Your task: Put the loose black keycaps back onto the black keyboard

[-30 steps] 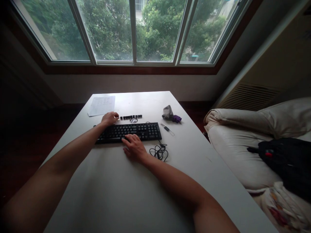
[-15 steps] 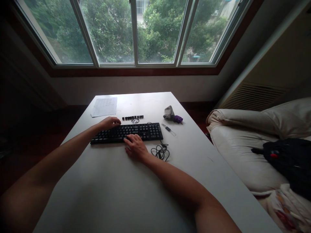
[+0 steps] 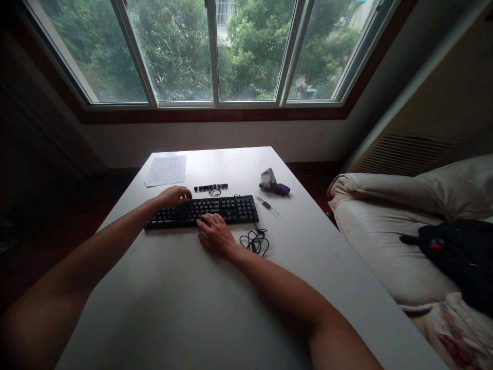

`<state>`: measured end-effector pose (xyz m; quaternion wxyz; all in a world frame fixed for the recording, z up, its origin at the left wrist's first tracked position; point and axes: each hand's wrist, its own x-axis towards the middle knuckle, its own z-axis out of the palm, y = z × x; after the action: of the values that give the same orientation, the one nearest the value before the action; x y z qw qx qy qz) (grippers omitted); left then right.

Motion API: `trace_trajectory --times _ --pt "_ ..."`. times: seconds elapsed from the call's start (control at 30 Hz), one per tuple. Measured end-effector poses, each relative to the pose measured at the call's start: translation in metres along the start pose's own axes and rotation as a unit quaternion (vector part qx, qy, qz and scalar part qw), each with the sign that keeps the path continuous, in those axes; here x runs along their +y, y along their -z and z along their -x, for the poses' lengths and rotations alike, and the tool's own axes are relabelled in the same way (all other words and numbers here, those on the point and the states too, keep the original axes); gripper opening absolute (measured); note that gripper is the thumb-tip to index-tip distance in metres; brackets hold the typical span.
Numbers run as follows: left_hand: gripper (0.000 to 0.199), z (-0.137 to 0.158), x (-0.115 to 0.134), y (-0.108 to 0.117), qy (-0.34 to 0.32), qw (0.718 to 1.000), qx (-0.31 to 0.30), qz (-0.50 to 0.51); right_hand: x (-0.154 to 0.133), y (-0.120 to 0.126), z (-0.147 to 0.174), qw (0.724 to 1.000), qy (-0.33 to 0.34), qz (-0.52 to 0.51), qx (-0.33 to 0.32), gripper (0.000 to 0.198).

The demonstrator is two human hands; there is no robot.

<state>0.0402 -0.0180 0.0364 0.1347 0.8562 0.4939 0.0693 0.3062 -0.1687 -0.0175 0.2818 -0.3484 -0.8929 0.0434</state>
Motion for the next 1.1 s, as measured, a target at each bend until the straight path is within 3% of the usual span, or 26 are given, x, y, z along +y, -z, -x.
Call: trace_trajectory --times 0.33,0.57,1.1 --pt "0.053 -0.013 -0.017 0.0 0.074 0.971 -0.116 0.196 0.0 0.001 0.0 1.0 -0.003 0.001 -0.003 0.051" --pt "0.05 -0.015 -0.02 0.007 0.06 0.95 -0.167 0.256 0.0 0.001 0.0 1.0 -0.006 0.001 -0.004 0.05" --pt "0.041 -0.017 -0.019 0.003 0.113 0.956 -0.137 0.235 0.0 0.001 0.0 1.0 -0.003 -0.003 -0.002 0.05"
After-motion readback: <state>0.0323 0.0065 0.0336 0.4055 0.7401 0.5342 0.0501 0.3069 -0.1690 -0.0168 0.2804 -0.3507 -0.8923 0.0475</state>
